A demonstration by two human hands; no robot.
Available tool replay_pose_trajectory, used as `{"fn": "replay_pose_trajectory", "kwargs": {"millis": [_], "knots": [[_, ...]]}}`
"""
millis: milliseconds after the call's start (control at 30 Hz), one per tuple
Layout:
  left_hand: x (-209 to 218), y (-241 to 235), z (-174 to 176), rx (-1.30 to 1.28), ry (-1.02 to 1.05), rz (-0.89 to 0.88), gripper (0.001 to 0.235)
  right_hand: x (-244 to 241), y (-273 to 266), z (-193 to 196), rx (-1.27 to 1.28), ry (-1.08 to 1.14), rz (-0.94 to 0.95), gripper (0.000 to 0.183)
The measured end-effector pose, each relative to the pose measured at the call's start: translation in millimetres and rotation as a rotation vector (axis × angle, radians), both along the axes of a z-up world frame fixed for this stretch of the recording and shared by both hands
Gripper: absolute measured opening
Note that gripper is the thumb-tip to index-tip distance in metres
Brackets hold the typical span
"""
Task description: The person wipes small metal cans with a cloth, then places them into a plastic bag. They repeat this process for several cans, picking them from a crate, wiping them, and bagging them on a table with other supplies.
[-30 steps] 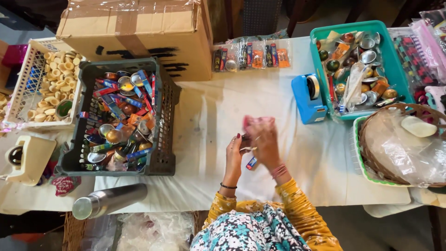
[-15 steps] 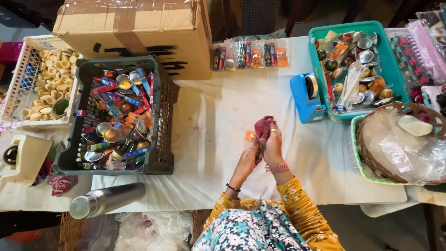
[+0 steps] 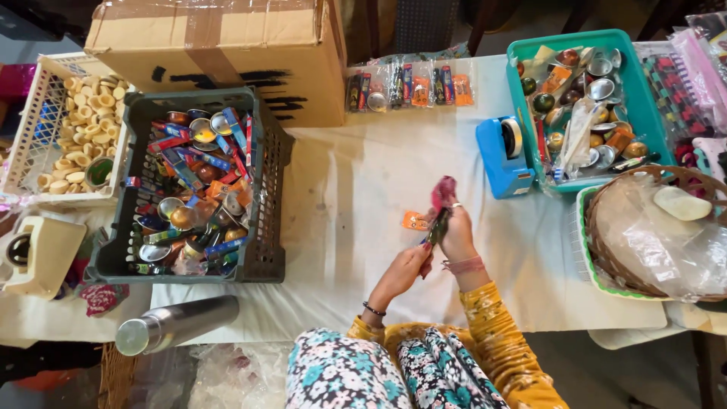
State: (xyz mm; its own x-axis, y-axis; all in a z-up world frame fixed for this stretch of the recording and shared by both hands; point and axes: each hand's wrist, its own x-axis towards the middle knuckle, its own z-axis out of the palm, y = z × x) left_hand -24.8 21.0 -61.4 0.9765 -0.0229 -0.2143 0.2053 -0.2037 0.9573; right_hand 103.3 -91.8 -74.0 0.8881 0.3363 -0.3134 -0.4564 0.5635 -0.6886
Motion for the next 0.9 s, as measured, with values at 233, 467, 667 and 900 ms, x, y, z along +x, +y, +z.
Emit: {"fn": "replay_pose_trajectory", "kwargs": {"millis": [233,467,667,900], "knots": [[23,-4,-40,-0.051,-0.018,0.192,0.053,-16,-6,-98,-0.262,-0.058,-0.09,0.025],[14,66,-86,0.616,0.199,0.55,0.046,30,-57,-15,-0.119,-0.072,-0.417,0.026],[12,45,-47,1.127,-0.08,0.63,0.067,34,-79,-50,-0.064,0.031,-0.406,0.022],[5,-18,-107,0.892,0.182,0.181,0.058,18,-65,-80,-0.235,-0.187,-0.284,0.03]]}}
